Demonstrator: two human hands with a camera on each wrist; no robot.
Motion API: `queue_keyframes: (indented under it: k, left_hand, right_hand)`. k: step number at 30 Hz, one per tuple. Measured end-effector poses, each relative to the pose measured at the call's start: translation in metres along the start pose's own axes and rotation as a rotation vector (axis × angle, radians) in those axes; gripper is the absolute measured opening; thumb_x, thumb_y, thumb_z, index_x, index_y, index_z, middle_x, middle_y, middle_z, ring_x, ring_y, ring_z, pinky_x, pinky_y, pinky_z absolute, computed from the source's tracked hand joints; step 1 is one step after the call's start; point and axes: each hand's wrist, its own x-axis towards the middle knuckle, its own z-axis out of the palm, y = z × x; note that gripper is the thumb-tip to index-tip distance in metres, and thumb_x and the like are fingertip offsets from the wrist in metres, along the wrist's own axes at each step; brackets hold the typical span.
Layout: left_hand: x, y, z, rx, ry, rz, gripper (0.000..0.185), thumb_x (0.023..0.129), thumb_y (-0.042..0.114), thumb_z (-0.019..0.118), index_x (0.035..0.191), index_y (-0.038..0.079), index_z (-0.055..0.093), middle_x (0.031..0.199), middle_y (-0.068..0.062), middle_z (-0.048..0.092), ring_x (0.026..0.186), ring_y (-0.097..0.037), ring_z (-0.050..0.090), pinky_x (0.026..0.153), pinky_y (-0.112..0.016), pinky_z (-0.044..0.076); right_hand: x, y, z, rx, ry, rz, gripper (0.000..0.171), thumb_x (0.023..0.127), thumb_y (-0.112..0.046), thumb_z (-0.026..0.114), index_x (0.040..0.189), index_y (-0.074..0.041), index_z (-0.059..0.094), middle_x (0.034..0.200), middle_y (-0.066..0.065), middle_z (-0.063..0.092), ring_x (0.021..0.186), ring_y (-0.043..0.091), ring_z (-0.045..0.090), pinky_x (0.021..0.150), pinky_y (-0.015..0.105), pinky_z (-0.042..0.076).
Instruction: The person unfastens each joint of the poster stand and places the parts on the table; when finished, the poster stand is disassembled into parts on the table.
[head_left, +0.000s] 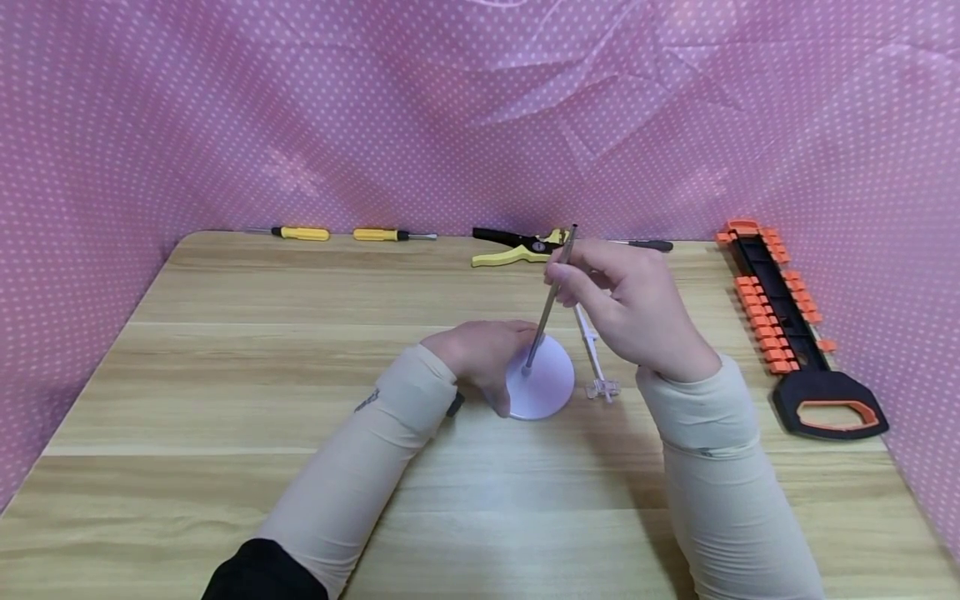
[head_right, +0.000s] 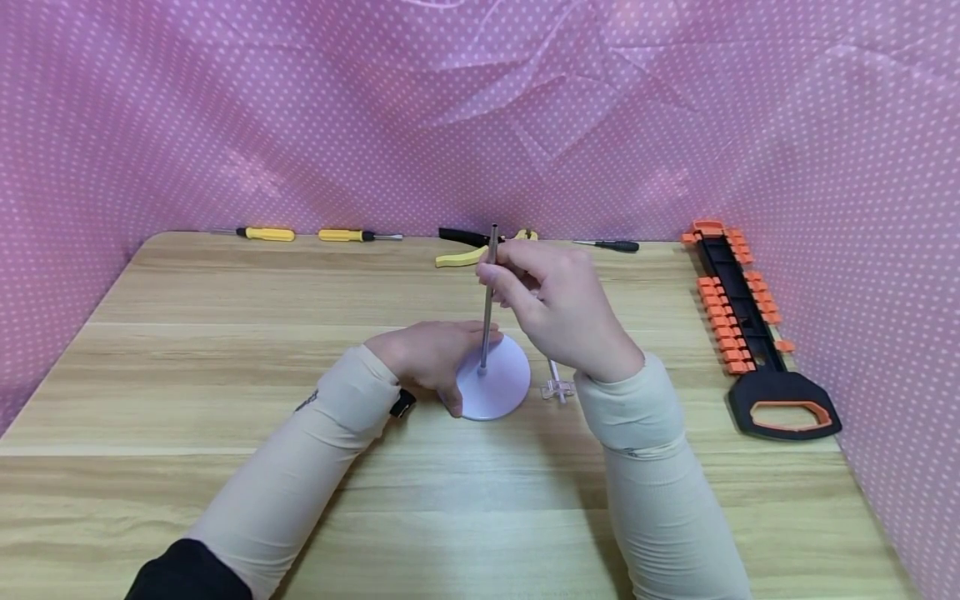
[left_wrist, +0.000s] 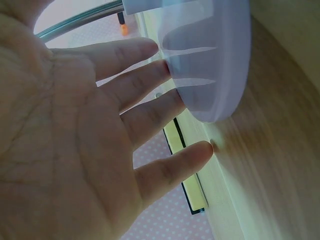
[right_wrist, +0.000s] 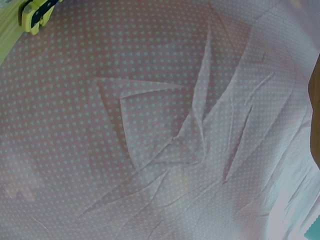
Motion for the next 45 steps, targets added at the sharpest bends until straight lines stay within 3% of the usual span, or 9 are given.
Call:
queue_keyframes:
  k: [8, 28, 45]
  left_hand:
    - [0.0001, 0.0001, -0.0014, -0.004, -0.021, -0.015, 0.119, 0.067, 0.023, 0.101, 0.166, 0.017, 0.036, 0.175, 0.005, 0.031, 0.151, -0.022, 0.046, 0.126, -0.039, 0.039]
    - [0.0005, -0.001, -0.0015, -0.009, -0.032, -0.04, 0.121, 0.067, 0.024, 0.102, 0.167, 0.019, 0.035, 0.176, 0.006, 0.029, 0.154, -0.022, 0.043, 0.127, -0.04, 0.038]
    - [0.0005, -0.0019, -0.0005, 0.008, -0.035, -0.035, 0.122, 0.069, 0.026, 0.101, 0.168, 0.017, 0.031, 0.177, 0.004, 0.025, 0.158, -0.021, 0.037, 0.129, -0.037, 0.035]
  right_hand:
    - [0.0007, 0.0015, 0.001, 0.001, 0.022, -0.029, 0.01, 0.1, -0.002, 0.07, 0.093, -0.004, 0.078, 0.076, 0.0, 0.072, 0.07, 0.011, 0.068, 0.075, 0.015, 0.058]
    - [0.001, 0.002, 0.0027, -0.035, 0.078, -0.164, 0.014, 0.096, -0.002, 0.076, 0.082, -0.006, 0.08, 0.072, -0.002, 0.074, 0.069, 0.004, 0.07, 0.072, 0.011, 0.055]
    - [0.0003, 0.0009, 0.0037, -0.011, 0.137, -0.112, 0.007, 0.092, -0.001, 0.08, 0.088, -0.005, 0.085, 0.076, 0.002, 0.078, 0.069, 0.0, 0.069, 0.07, 0.011, 0.054]
